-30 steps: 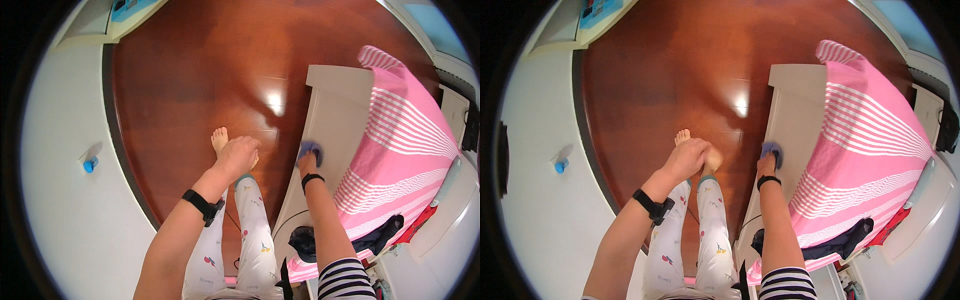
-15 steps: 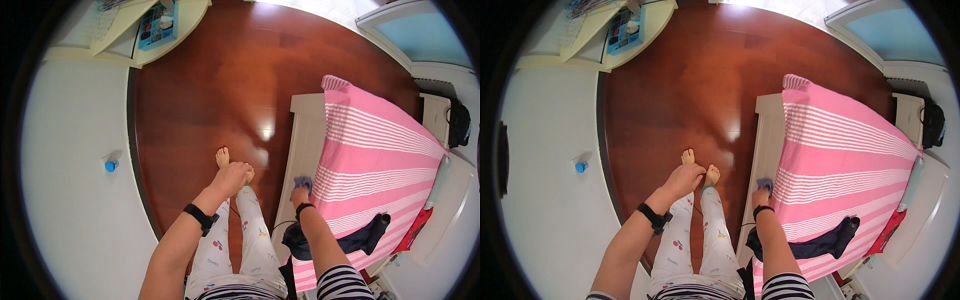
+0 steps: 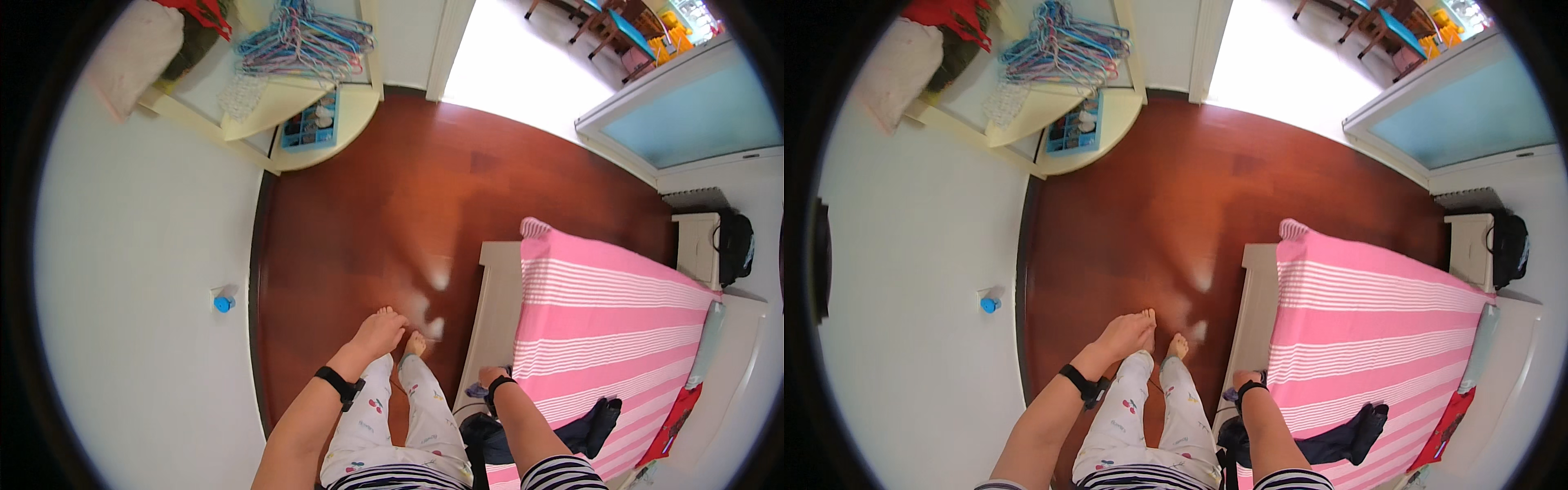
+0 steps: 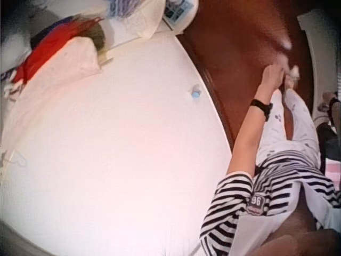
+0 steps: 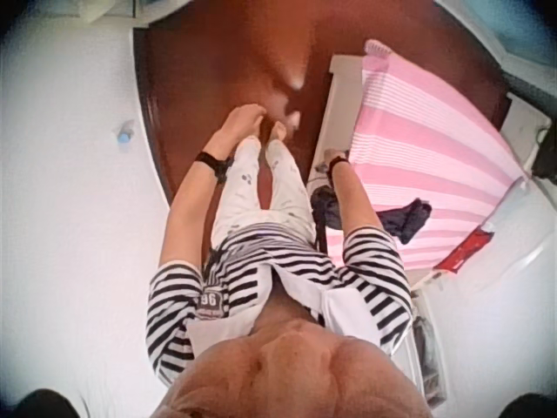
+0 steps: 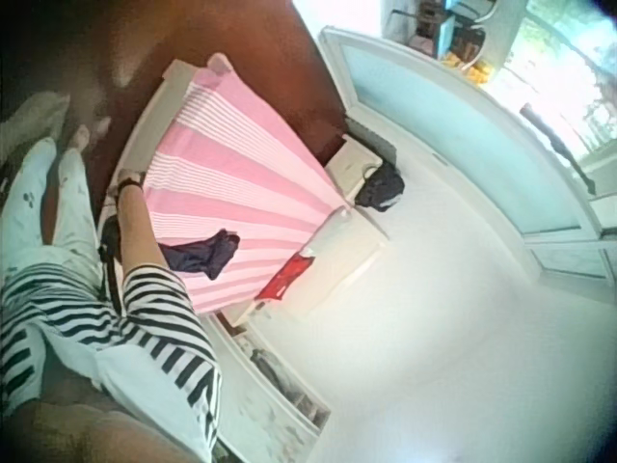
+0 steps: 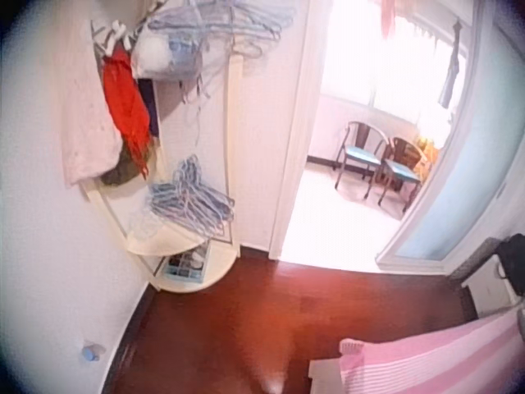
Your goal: The person wipes the surfaces and headboard of a bedside table and bed using a cloth, then opens the drawers and wipes their interior edges and contents.
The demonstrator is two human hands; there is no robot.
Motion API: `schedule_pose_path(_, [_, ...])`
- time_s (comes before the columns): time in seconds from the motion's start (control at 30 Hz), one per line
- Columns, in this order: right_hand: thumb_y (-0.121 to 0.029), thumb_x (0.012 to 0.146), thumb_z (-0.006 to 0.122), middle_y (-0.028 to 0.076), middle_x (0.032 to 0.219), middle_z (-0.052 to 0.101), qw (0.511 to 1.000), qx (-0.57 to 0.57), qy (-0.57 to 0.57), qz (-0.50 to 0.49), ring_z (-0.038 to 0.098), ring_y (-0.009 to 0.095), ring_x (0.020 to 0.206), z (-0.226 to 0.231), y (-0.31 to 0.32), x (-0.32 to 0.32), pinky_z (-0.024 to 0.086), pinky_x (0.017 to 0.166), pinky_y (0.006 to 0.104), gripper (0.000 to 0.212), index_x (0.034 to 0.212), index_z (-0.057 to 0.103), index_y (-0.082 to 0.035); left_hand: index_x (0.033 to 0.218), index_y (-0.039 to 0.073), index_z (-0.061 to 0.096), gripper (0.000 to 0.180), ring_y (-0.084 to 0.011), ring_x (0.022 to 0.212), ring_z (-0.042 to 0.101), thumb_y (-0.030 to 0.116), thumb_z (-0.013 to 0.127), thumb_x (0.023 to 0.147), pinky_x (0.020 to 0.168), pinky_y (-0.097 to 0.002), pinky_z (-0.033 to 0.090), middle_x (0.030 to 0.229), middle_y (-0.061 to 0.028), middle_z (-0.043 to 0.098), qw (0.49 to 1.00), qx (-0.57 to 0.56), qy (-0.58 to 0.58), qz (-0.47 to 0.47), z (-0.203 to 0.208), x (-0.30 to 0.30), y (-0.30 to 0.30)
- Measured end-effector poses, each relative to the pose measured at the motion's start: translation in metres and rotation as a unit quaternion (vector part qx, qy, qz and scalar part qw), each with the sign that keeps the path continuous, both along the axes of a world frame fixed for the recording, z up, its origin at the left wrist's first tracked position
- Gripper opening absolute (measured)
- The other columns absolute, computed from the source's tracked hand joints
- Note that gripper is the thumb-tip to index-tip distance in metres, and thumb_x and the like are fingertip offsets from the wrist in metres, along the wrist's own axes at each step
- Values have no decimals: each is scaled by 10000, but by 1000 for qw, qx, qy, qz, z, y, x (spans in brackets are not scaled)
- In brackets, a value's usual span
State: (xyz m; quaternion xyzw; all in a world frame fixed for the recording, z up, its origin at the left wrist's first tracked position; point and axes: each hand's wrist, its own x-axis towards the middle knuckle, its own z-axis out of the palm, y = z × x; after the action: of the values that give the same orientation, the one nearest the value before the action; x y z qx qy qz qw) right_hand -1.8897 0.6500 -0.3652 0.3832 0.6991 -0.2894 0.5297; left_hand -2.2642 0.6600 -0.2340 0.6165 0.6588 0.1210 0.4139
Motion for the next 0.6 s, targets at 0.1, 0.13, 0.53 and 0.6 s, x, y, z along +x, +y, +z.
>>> schedule_pose_path(0.1, [-189,847,542,139,1102,645,996,-23,74,-38,615,308,1034,15,49,-30,502,834,438,225,1007,694,-147,960,37,637,181,-340,900,600,137,545,841,791,-413,486,922,-147,645,1000,-6,4,-6,22,-24,9])
schedule_pose_path(0.13, [-171,835,538,133,1098,644,991,-39,109,-60,612,300,1032,22,67,-39,496,847,425,228,992,702,-188,960,37,637,181,-340,900,600,137,545,841,791,-413,486,922,-147,645,1000,3,5,-12,31,-31,14])
schedule_pose_path(0.53, [28,769,530,119,981,668,706,202,407,-543,617,173,910,125,209,-135,461,848,278,362,1100,652,-50,959,47,648,177,-317,930,609,135,542,848,807,-406,493,977,-142,651,999,21,43,-4,76,-91,109])
schedule_pose_path(0.6, [24,789,521,72,976,667,602,212,459,-619,604,136,887,135,237,-130,467,827,265,353,1110,649,-42,960,50,648,176,-320,928,609,139,547,846,803,-409,495,973,-140,652,998,23,46,-29,80,-87,153])
